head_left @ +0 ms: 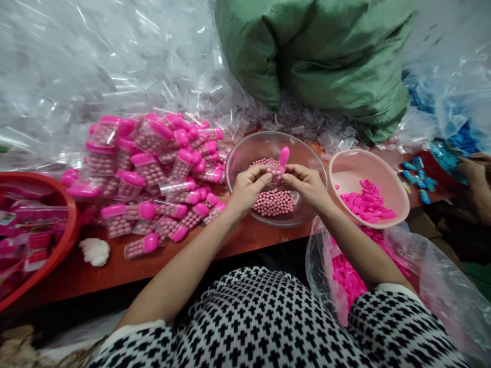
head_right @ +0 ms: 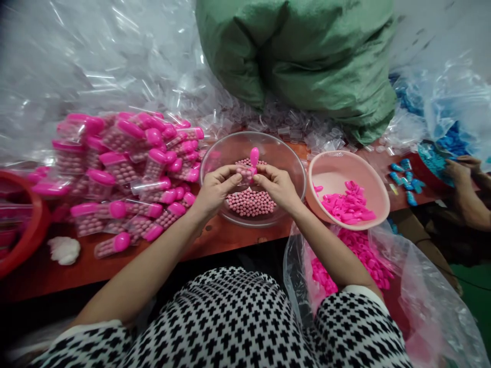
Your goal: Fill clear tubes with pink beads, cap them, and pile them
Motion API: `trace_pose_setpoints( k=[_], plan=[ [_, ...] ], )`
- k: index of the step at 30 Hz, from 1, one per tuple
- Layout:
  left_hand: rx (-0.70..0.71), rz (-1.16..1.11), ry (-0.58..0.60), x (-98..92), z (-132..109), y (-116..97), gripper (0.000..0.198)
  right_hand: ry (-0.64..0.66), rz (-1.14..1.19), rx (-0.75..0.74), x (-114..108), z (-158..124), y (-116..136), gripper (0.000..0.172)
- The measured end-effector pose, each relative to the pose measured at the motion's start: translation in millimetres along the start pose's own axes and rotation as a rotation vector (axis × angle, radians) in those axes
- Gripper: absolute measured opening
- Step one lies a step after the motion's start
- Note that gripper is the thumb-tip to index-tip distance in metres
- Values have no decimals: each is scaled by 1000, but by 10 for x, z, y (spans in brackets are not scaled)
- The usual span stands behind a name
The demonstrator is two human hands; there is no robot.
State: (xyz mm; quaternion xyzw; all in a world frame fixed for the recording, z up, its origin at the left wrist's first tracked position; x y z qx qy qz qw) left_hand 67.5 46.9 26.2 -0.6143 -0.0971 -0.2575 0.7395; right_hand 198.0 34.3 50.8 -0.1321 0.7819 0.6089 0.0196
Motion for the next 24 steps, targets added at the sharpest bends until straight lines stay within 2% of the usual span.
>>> trace_pose_setpoints(
  k=[4, 7, 10, 12, 15, 19, 21, 24],
  plan=[
    [-1, 49, 57, 63, -21, -8, 40, 69, 138, 103, -37, 59, -106, 44],
    [37, 94, 58, 56, -10, -20, 39, 94, 170, 58, -9, 87, -93, 45],
    [107, 173, 30, -1, 3, -70, 35, 46, 155, -7, -45, 99, -64, 46],
    [122, 210, 25, -27, 0, -85, 32, -57, 74, -74, -157, 65, 25, 46],
    [143, 284, 76, 0, -12, -98, 30, -207, -121, -248, -315, -89, 334, 43],
    [218, 430, 141, 61, -36, -148, 28, -194, -511, -490, -149, -305, 712, 27],
    [260, 505, 130, 54, -49, -202, 26, -173, -642, -546, -45, -348, 753, 22],
    [328, 594, 124, 63, -64, -320, 23, -184, -689, -563, -1, -362, 735, 25]
  ],
)
Point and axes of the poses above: each hand's wrist, its own z-axis towards the middle knuckle, its own x-axis out of the palm, y = z × x, the point moved 10 cm from there along z, towards the middle knuckle, and after that the axes turned 15 degrees about x, right-handed, at the moved point
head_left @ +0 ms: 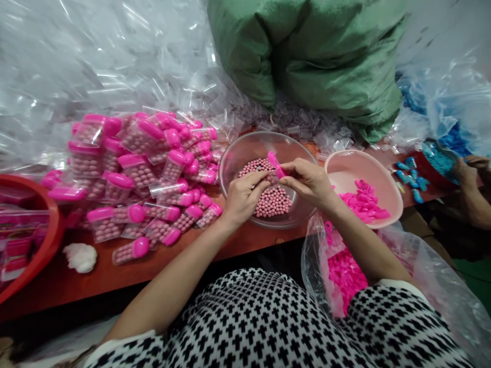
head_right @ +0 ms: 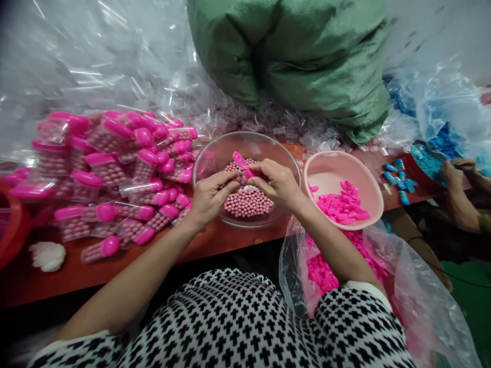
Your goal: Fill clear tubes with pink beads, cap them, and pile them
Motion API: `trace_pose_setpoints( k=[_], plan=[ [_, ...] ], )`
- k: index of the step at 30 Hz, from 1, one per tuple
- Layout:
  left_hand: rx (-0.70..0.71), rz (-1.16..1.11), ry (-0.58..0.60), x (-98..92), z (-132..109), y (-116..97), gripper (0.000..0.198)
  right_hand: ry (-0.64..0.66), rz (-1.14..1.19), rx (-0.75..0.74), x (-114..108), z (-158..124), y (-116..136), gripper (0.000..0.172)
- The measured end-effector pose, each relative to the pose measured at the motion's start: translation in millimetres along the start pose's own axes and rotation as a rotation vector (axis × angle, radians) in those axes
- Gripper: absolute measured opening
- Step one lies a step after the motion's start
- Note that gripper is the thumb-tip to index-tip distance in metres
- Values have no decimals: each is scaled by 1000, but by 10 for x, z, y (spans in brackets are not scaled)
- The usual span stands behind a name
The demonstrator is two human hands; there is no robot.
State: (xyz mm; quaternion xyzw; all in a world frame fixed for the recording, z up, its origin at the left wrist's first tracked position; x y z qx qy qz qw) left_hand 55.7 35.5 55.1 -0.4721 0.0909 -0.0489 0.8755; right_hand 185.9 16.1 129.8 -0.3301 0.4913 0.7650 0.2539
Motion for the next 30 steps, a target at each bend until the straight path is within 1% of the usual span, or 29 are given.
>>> trace_pose_setpoints(
  k=[5, 9, 10, 12, 15, 19, 22, 26, 28, 30],
  plan=[
    [113, 21, -4, -54, 52, -155, 23, -93, -32, -17, -79, -33, 55, 24],
    [156, 71, 30, -49, 40, -151, 22, -161, -14, -77, -143, -39, 124, 21],
    [166, 85, 36, -47, 32, -146, 22, -157, 2, -87, -132, -36, 128, 20],
    [182, 108, 29, -57, 18, -141, 22, -108, 13, -99, -57, -25, 123, 19],
    [192, 123, 5, -86, 6, -145, 20, -59, -18, -97, 47, -27, 107, 16],
    [211, 130, 8, -98, 22, -173, 20, -69, -4, -97, 71, -51, 104, 14],
    [203, 105, 20, -100, 32, -154, 21, -83, 37, -74, 70, -37, 88, 15],
    [183, 97, 4, -124, 2, -112, 20, -56, 40, -79, 116, -34, 118, 9],
    [205, 116, -6, -125, -18, -137, 19, -36, 15, -77, 145, -58, 133, 6],
    [264, 140, 2, -96, -31, -206, 18, -40, -23, -80, 154, -94, 144, 3]
  ],
)
Point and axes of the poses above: each hand's wrist, its own z-axis towards the middle knuckle, its own x-axis out of the palm, y = z × x, the point moved 10 cm from there along z, towards the middle knuckle, and after that the axes turned 15 degrees about x, right-handed, at the moved point
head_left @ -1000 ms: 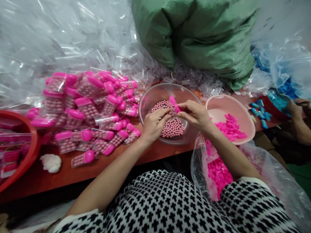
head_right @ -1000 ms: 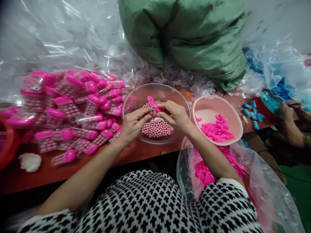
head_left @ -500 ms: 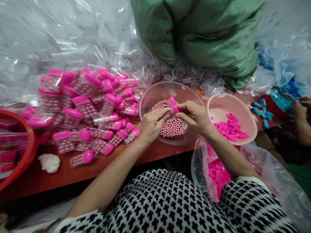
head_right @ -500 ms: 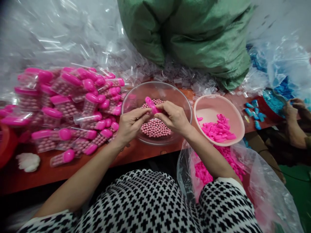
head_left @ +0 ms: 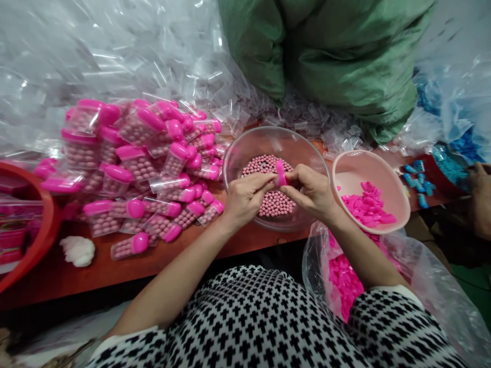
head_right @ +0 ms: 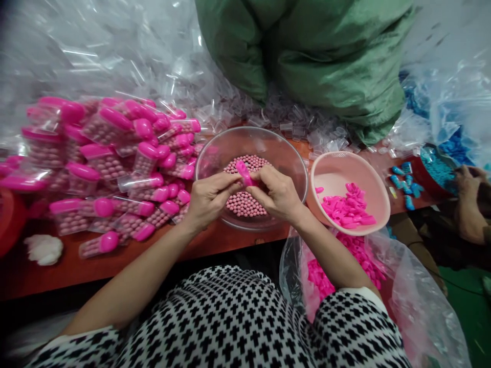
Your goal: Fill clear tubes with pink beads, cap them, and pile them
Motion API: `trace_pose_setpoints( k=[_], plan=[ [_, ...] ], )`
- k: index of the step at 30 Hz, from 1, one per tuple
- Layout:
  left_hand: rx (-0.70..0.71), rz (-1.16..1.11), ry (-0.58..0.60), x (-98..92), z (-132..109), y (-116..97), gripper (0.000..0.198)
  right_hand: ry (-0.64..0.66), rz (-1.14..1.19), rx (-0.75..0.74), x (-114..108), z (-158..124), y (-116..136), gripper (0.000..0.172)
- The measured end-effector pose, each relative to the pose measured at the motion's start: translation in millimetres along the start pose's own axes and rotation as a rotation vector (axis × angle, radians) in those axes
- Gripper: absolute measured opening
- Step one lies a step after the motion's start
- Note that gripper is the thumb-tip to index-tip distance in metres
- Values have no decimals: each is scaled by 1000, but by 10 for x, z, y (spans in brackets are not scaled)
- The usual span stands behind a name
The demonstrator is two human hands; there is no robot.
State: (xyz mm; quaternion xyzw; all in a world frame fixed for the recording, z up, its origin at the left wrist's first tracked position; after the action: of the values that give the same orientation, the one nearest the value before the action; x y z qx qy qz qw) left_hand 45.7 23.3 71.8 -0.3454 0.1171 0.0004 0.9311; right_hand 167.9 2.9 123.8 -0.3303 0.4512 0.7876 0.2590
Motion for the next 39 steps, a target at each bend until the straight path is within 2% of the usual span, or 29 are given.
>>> trace_pose_setpoints(
  k=[5, 8, 10, 14, 16, 19, 23, 27, 28, 30, 32, 35, 37, 39],
  plan=[
    [178, 146, 31, 38, 32, -179, 22, -19, -67, -99, 28, -16, 23, 2],
    [214, 228, 65, 47, 28, -187, 21, 69, 26, -62, 91, 38, -61, 7],
    [234, 205, 73, 47, 18, -193, 19, 88, 66, -22, 94, 38, -88, 10],
    [233, 141, 65, 46, -4, -191, 19, 3, -101, -46, 59, -51, 2, 4],
    [225, 147, 86, 66, -13, -184, 21, 4, -169, -89, 94, -76, 37, 2],
    [174, 160, 118, 69, -18, -129, 22, 97, -146, -123, 183, -26, -15, 6],
    [32, 89, 145, 45, 9, 21, 18, 272, -135, -118, 249, 156, -90, 12],
    [-99, -91, 183, 107, 32, 150, 18, 357, -298, -161, 191, 351, 74, 47],
    [-142, -143, 179, 121, 23, 192, 19, 388, -319, -186, 185, 377, 132, 52],
    [-238, -223, 133, 108, -12, 292, 22, 431, -338, -243, 178, 395, 214, 49],
    [-322, -277, 43, 47, -54, 388, 26, 364, -342, -274, 129, 404, 219, 44],
    [-398, -347, -97, -43, -102, 476, 31, 136, -311, -229, 36, 364, 103, 43],
    [-425, -384, -137, -45, -117, 497, 31, 44, -283, -169, 77, 271, 17, 52],
    [-454, -407, -156, -20, -134, 514, 32, 14, -285, -108, 204, 173, -31, 70]
  ],
)
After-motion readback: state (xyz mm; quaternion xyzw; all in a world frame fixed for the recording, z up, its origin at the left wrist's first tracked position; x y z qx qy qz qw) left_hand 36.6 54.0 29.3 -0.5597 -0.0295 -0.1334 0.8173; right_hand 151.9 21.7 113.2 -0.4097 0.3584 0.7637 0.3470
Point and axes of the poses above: each hand's wrist, its own z-axis towards the middle knuckle, its own x-axis out of the palm, y = z × x, the point moved 10 cm from there along z, towards the middle knuckle, and after that the axes turned 15 degrees about x, right-handed, at the moved point
